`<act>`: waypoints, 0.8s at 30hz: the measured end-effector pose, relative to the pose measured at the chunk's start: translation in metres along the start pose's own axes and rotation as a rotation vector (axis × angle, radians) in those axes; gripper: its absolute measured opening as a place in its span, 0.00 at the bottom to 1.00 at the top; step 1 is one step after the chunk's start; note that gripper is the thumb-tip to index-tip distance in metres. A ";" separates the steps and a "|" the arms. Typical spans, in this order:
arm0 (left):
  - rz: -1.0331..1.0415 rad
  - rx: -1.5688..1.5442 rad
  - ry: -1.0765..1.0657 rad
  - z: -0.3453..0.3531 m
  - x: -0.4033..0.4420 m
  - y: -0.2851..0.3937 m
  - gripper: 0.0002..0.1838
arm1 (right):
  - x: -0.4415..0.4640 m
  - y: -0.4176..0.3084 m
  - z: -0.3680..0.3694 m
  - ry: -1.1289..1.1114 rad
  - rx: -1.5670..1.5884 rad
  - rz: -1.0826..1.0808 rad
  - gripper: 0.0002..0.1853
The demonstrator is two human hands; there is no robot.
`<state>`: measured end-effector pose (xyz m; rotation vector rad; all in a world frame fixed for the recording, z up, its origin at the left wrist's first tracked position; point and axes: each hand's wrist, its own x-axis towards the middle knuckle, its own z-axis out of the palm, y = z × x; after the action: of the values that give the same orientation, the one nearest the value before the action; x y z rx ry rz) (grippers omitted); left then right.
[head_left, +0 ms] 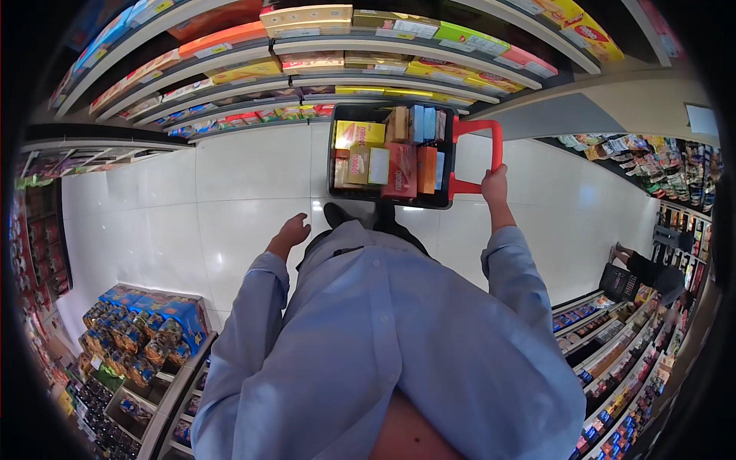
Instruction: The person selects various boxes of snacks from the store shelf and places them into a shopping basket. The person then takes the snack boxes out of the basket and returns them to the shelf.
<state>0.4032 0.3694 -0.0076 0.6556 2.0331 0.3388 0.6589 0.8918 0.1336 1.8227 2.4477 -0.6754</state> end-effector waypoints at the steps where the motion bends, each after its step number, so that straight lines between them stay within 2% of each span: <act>1: 0.026 -0.046 -0.002 -0.003 0.002 0.019 0.28 | -0.001 -0.001 -0.002 -0.002 0.007 0.003 0.17; 4: 0.069 -0.091 -0.045 -0.007 0.001 0.068 0.28 | -0.003 -0.004 -0.007 -0.001 0.002 0.027 0.16; 10: 0.141 0.114 -0.153 -0.007 0.011 0.110 0.29 | -0.008 -0.007 -0.028 -0.034 -0.060 0.056 0.16; 16: 0.083 0.065 -0.116 -0.018 0.030 0.154 0.29 | 0.009 0.010 -0.043 -0.077 -0.112 0.059 0.18; 20: 0.165 0.000 -0.078 -0.010 0.048 0.181 0.28 | 0.022 0.025 -0.051 -0.072 -0.101 0.042 0.17; 24: 0.192 -0.069 -0.093 0.009 0.044 0.236 0.27 | 0.037 0.050 -0.059 -0.058 -0.082 0.014 0.17</act>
<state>0.4664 0.5877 0.0698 0.8108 1.8667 0.4798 0.7070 0.9568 0.1606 1.7637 2.3867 -0.6088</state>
